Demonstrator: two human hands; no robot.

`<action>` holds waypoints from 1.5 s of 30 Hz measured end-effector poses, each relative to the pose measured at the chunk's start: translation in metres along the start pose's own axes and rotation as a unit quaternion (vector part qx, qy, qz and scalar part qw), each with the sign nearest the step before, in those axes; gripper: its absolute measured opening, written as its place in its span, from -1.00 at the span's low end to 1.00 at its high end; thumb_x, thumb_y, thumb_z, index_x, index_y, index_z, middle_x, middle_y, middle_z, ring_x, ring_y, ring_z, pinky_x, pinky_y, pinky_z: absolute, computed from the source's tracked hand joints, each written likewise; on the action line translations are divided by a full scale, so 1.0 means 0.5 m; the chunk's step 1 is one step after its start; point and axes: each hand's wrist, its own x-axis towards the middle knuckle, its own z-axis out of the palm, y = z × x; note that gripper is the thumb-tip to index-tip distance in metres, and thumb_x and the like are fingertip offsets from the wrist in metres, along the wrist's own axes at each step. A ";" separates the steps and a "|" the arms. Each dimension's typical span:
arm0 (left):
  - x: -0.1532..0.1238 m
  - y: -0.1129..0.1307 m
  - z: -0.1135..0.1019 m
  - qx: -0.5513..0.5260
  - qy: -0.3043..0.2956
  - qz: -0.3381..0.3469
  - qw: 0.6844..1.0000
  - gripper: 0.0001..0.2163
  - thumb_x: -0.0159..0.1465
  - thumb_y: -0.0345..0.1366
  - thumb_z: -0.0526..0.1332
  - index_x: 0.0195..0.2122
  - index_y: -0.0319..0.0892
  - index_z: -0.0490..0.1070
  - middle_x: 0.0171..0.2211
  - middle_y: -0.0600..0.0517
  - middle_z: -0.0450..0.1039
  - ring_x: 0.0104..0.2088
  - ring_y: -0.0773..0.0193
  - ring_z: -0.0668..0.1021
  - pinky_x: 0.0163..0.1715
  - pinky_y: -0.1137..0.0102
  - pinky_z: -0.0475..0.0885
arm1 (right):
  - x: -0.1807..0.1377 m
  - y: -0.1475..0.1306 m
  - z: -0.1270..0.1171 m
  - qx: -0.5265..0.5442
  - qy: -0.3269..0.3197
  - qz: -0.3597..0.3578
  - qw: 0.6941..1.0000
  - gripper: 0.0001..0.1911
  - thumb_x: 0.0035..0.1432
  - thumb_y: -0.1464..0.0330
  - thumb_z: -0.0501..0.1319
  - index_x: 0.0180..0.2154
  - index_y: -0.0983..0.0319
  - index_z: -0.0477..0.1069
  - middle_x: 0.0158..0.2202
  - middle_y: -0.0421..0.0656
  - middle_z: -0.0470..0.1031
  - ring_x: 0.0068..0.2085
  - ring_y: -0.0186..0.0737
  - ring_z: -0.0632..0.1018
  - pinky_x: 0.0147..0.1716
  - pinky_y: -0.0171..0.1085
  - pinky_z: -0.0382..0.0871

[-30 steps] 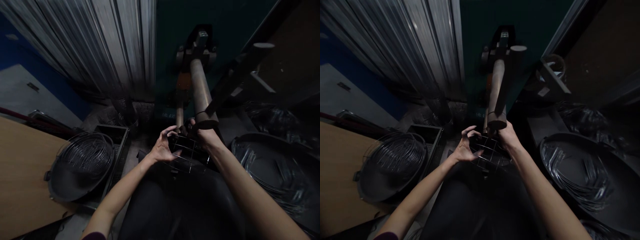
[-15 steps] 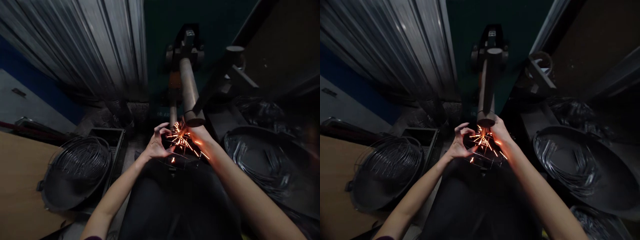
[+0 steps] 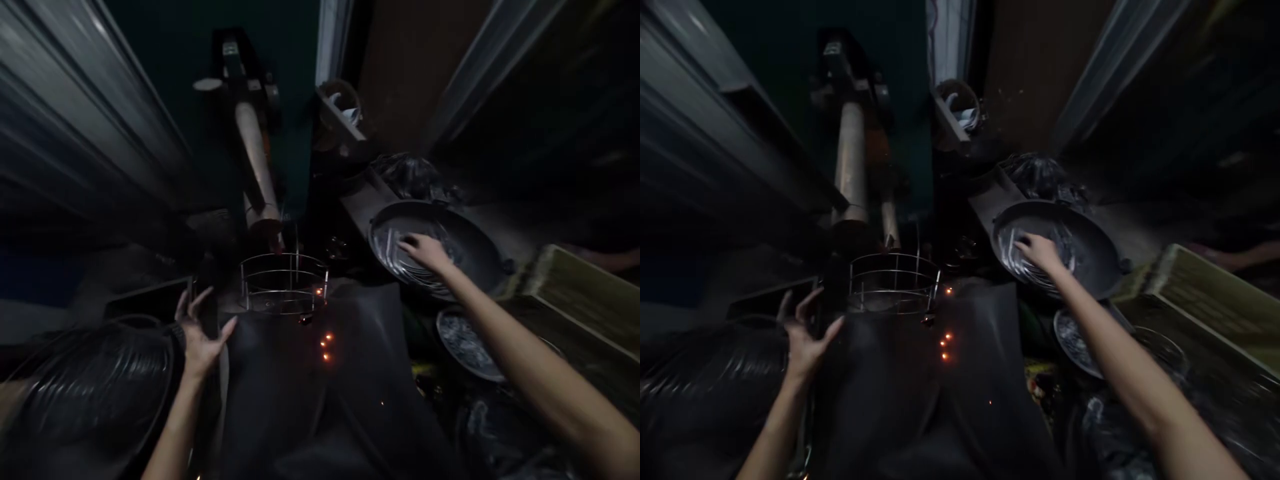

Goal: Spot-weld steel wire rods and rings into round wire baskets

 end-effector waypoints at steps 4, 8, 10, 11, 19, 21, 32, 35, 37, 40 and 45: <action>-0.125 0.029 0.008 -0.013 -0.048 -0.117 0.992 -0.60 0.23 -0.23 0.18 0.08 -0.14 0.18 -0.25 0.01 0.46 -0.20 0.22 0.55 -0.10 0.23 0.46 | 0.002 0.217 -0.062 -0.038 -0.053 0.108 0.992 -0.66 -0.30 0.36 0.41 -0.66 0.06 0.22 -0.76 -0.36 0.13 -0.74 -0.29 0.17 -0.66 -0.21 0.14; -0.132 0.128 0.079 -0.056 -0.257 -0.007 0.965 -0.78 0.23 -0.29 0.17 -0.08 -0.14 0.37 -0.32 0.02 0.49 -0.31 0.26 0.55 -0.25 0.33 0.48 | -0.019 0.256 -0.074 -0.020 -0.037 0.130 0.991 -0.63 -0.36 0.37 0.45 -0.63 0.06 0.23 -0.70 -0.29 0.21 -0.72 -0.30 0.19 -0.64 -0.17 0.20; -0.103 0.189 0.132 -0.104 -0.311 0.055 0.943 -0.79 0.25 -0.29 0.17 -0.09 -0.13 0.40 -0.31 0.00 0.50 -0.30 0.26 0.53 -0.22 0.31 0.47 | -0.023 0.218 -0.089 0.004 0.019 0.120 0.993 -0.62 -0.30 0.31 0.46 -0.62 0.09 0.22 -0.68 -0.29 0.18 -0.69 -0.34 0.18 -0.62 -0.22 0.19; -0.086 0.222 0.163 -0.132 -0.329 0.070 0.932 -0.78 0.27 -0.29 0.14 -0.07 -0.13 0.39 -0.29 -0.01 0.50 -0.28 0.25 0.53 -0.20 0.30 0.46 | -0.022 0.192 -0.098 0.026 0.053 0.113 0.992 -0.63 -0.25 0.27 0.45 -0.60 0.10 0.22 -0.67 -0.29 0.17 -0.67 -0.35 0.19 -0.61 -0.25 0.18; -0.018 0.435 0.391 -0.274 -0.335 0.082 0.898 -0.62 0.32 -0.15 0.04 0.10 -0.21 0.25 0.03 -0.19 0.39 0.07 0.04 0.40 0.10 0.06 0.27 | -0.049 -0.151 -0.096 0.341 -0.067 0.049 0.937 -0.66 0.03 0.14 0.23 -0.55 0.15 0.14 -0.62 -0.34 -0.03 -0.64 -0.43 -0.03 -0.68 -0.34 -0.06; -0.019 0.438 0.389 -0.311 -0.357 0.036 0.880 -0.66 0.36 -0.13 -0.06 -0.04 -0.19 0.36 -0.32 -0.05 0.47 -0.26 0.20 0.51 -0.14 0.24 0.42 | -0.061 -0.230 -0.088 0.379 -0.129 0.027 0.916 -0.58 -0.01 0.22 0.27 -0.61 0.15 0.03 -0.62 -0.34 -0.10 -0.63 -0.44 -0.07 -0.67 -0.34 -0.10; 0.047 0.336 0.144 -0.237 -0.343 -0.104 0.903 -0.69 0.33 -0.10 0.02 -0.23 -0.21 0.44 -0.46 0.04 0.45 -0.43 0.34 0.49 -0.37 0.46 0.40 | -0.196 -0.300 0.140 0.194 -0.127 -0.096 0.968 -0.65 0.05 0.00 0.20 -0.45 0.14 0.36 -0.39 -0.13 0.43 -0.33 -0.18 0.44 -0.40 -0.23 0.35; 0.055 0.270 0.045 -0.170 -0.287 -0.045 0.942 -0.72 0.31 -0.18 0.09 -0.01 -0.13 0.38 -0.21 0.01 0.51 -0.23 0.28 0.54 -0.16 0.39 0.42 | -0.137 -0.306 0.191 0.287 -0.176 0.006 0.942 -0.63 0.05 -0.01 0.19 -0.40 0.17 0.30 -0.58 -0.25 0.31 -0.63 -0.39 0.26 -0.68 -0.37 0.14; 0.077 0.214 0.005 -0.095 -0.182 -0.005 0.979 -0.55 0.22 -0.19 0.21 0.13 -0.12 0.25 -0.05 -0.07 0.44 -0.06 0.17 0.49 -0.02 0.27 0.37 | -0.094 -0.312 0.231 0.346 -0.222 0.065 0.910 -0.60 -0.05 0.03 0.28 -0.34 0.18 0.28 -0.62 -0.33 0.27 -0.70 -0.47 0.17 -0.75 -0.43 -0.01; 0.123 0.131 0.015 0.003 -0.153 0.071 0.986 -0.19 -0.02 -0.19 0.37 0.24 -0.14 0.04 0.12 -0.18 0.26 0.13 -0.06 0.31 0.12 0.06 0.21 | -0.063 -0.313 0.290 0.391 -0.246 0.090 0.882 -0.49 -0.20 0.13 0.38 -0.23 0.19 0.27 -0.60 -0.37 0.30 -0.70 -0.51 0.17 -0.74 -0.47 -0.03; 0.135 0.048 0.114 -0.122 -0.064 0.083 0.987 -0.31 0.07 -0.29 0.23 0.20 -0.12 -0.07 -0.19 0.01 0.31 -0.14 0.20 0.44 -0.02 0.20 0.32 | -0.069 -0.314 0.333 0.381 -0.251 0.084 0.886 -0.49 -0.21 0.09 0.37 -0.28 0.19 0.25 -0.64 -0.39 0.28 -0.73 -0.52 0.16 -0.78 -0.47 -0.08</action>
